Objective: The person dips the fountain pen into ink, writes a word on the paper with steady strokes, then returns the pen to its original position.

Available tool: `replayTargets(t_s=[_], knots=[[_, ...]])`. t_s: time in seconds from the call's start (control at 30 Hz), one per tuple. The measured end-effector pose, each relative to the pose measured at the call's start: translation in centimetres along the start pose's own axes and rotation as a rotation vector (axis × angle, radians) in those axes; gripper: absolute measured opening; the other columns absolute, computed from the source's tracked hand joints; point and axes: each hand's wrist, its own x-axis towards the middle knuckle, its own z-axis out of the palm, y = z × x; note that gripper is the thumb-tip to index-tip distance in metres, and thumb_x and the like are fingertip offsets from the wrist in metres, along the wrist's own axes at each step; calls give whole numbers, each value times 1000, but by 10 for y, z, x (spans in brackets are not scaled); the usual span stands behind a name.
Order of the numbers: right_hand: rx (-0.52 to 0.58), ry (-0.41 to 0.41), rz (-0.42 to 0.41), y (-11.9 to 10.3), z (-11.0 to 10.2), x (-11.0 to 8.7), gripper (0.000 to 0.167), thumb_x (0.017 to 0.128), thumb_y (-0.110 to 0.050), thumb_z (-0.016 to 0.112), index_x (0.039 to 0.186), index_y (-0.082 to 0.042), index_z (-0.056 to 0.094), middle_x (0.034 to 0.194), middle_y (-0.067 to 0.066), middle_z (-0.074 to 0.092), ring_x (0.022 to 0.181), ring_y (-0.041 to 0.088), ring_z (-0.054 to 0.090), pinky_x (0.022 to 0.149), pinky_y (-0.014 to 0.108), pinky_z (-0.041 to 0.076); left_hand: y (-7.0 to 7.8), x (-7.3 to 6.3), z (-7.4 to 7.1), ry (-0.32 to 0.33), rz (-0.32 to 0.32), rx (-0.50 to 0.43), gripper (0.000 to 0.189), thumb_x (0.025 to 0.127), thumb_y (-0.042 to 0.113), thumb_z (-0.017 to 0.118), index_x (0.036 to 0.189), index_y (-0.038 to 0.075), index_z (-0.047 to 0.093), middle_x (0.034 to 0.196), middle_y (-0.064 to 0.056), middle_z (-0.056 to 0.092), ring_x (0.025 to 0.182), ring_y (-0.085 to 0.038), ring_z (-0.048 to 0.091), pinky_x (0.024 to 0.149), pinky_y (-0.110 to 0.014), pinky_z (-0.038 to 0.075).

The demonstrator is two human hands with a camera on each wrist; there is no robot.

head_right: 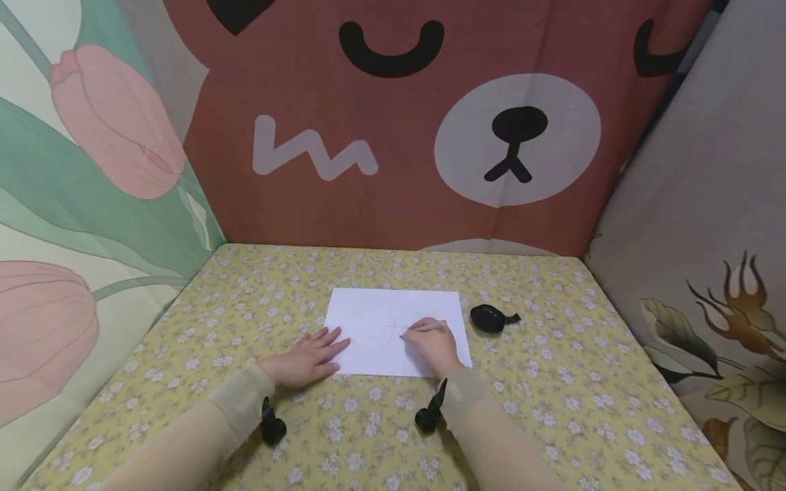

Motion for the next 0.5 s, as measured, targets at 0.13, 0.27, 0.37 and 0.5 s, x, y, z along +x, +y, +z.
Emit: replayTargets(t_s=[0.13, 0.27, 0.37, 0.5], knots=[[-2, 10, 7, 1, -1, -1, 16, 83, -26, 73, 88, -11, 70, 81, 6, 63, 72, 21, 56, 64, 31, 45, 0, -1, -1, -1, 2, -11, 58, 104, 44, 36, 156, 26, 17, 162, -3, 1, 147, -27, -4, 116, -53, 0], [3, 14, 10, 3, -1, -2, 17, 82, -26, 74, 87, -10, 69, 78, 7, 63, 70, 21, 55, 63, 31, 44, 0, -1, -1, -1, 8, -10, 58, 104, 44, 36, 156, 24, 18, 162, -5, 1, 147, -29, -4, 115, -54, 1], [5, 13, 10, 4, -3, -3, 17, 81, -25, 75, 87, -10, 69, 78, 7, 63, 70, 21, 54, 63, 31, 43, 0, -1, -1, -1, 12, 1, 58, 104, 44, 35, 156, 24, 17, 162, -5, 1, 147, -29, -4, 115, -55, 1], [2, 16, 13, 4, -5, -5, 16, 80, -23, 75, 85, -9, 69, 77, 6, 62, 70, 21, 54, 63, 31, 43, 0, 0, -1, 3, 10, 7, 58, 104, 45, 35, 156, 25, 18, 162, -4, 1, 147, -29, -3, 115, -55, 1]])
